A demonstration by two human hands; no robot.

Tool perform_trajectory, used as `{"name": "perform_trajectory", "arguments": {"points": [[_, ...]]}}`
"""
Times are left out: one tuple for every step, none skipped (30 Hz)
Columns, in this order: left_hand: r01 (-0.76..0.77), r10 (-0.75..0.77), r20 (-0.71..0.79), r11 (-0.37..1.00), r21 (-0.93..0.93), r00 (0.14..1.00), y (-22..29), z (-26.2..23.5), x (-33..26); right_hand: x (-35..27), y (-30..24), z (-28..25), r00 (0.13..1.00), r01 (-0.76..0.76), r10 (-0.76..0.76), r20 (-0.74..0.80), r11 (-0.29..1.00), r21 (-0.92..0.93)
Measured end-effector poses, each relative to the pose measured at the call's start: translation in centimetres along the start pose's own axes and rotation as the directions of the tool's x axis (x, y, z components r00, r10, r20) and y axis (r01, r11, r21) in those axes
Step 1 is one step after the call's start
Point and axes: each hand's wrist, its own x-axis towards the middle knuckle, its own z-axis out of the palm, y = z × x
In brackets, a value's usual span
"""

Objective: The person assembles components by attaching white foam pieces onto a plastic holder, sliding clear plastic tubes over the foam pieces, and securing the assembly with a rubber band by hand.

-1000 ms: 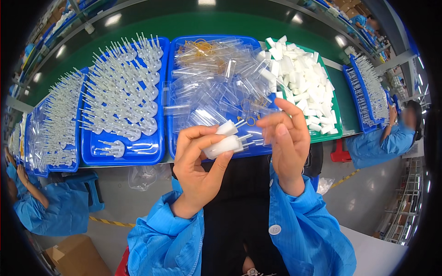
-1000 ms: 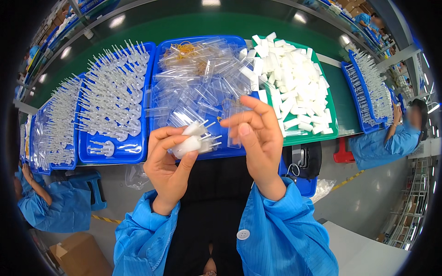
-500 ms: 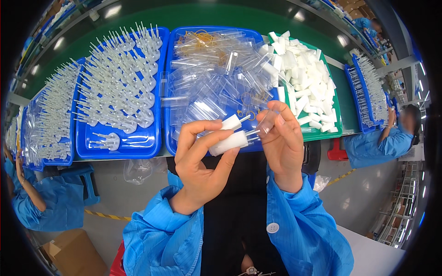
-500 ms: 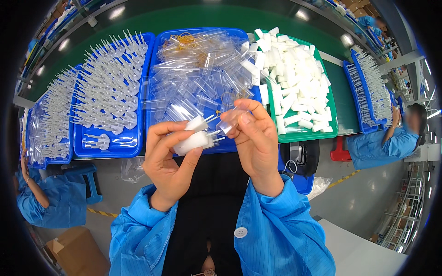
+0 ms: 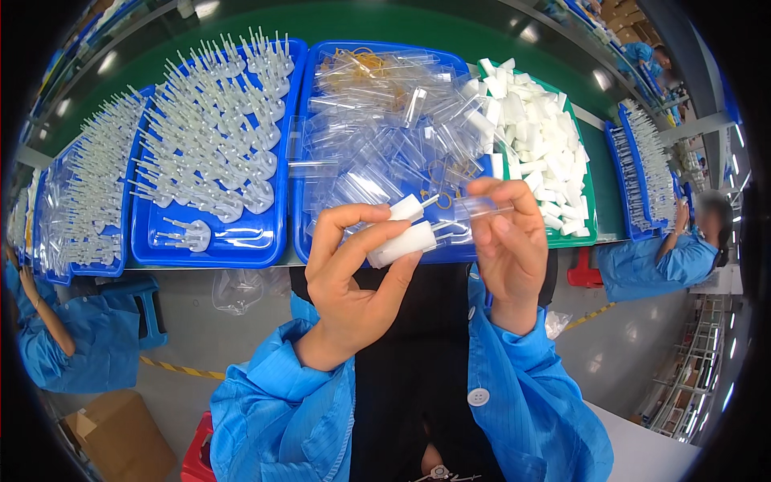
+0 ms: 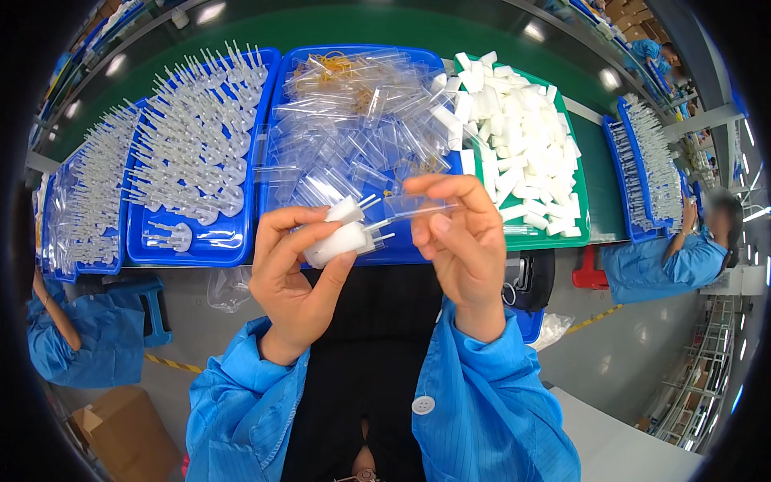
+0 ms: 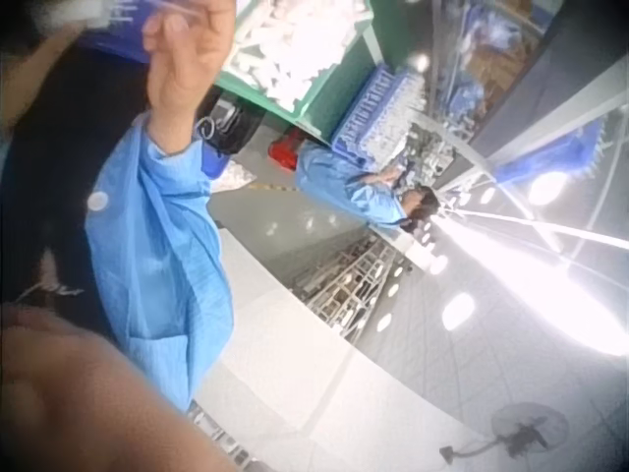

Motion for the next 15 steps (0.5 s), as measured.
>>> {"name": "perform_trajectory", "arguments": {"points": [[0.001,-0.001,-0.004,1.000,0.001,1.000,0.0,-0.1,0.0,0.0,-0.2,0.0,0.997,0.076,-0.077,-0.002,0.995,-0.060],[0.005,-0.005,-0.004,1.000,-0.007,1.000,-0.1,-0.1,0.0,0.1,0.0,-1.0,0.990,0.132,-0.128,0.053,0.988,-0.085],[0.008,-0.008,-0.003,1.000,-0.015,1.000,-0.1,-0.2,0.0,0.1,0.0,-1.1,0.991,0.130,-0.125,0.056,0.988,-0.086],[0.010,-0.010,-0.005,1.000,-0.015,1.000,-0.2,-0.2,0.0,0.0,0.0,-1.1,0.986,0.168,-0.162,0.048,0.970,-0.177],[-0.001,0.001,0.002,1.000,-0.003,1.000,-0.2,-0.3,-0.1,-0.1,0.0,-1.2,0.979,0.203,-0.199,0.043,0.942,-0.267],[-0.012,0.012,0.010,1.000,0.009,1.000,-0.3,-0.3,-0.1,-0.1,0.0,-1.1,0.979,0.201,-0.197,0.044,0.942,-0.268],[-0.011,0.011,0.011,1.000,0.006,1.000,-0.3,-0.3,-0.1,-0.1,0.1,-1.0,0.976,0.215,-0.217,0.026,0.931,-0.296],[0.000,0.000,0.012,1.000,-0.005,1.000,-0.2,-0.2,0.0,-0.2,0.2,-0.8,0.971,0.228,-0.237,0.010,0.919,-0.323],[0.010,-0.010,0.014,1.000,-0.017,1.000,-0.2,-0.2,0.0,-0.2,0.3,-0.6,0.971,0.227,-0.237,0.009,0.918,-0.325],[0.012,-0.012,0.013,1.000,-0.016,1.000,-0.2,-0.2,0.0,-0.3,0.4,-0.3,0.971,0.233,-0.235,0.034,0.920,-0.315],[0.013,-0.013,0.012,1.000,-0.012,1.000,-0.2,-0.3,0.0,-0.4,0.5,-0.1,0.971,0.239,-0.233,0.059,0.922,-0.305],[0.015,-0.014,0.010,1.000,-0.008,1.000,-0.2,-0.3,0.0,-0.6,0.6,0.0,0.971,0.237,-0.230,0.059,0.922,-0.305],[0.017,-0.017,0.007,1.000,-0.007,1.000,-0.3,-0.2,0.0,-0.7,0.7,0.1,0.971,0.239,-0.230,0.067,0.910,-0.338],[0.011,-0.011,-0.001,1.000,-0.009,1.000,-0.3,-0.2,0.0,-0.9,0.8,0.2,0.971,0.240,-0.229,0.075,0.897,-0.372],[0.005,-0.006,-0.009,1.000,-0.011,1.000,-0.4,-0.2,-0.1,-0.9,0.8,0.2,0.971,0.238,-0.225,0.077,0.897,-0.372]]}}
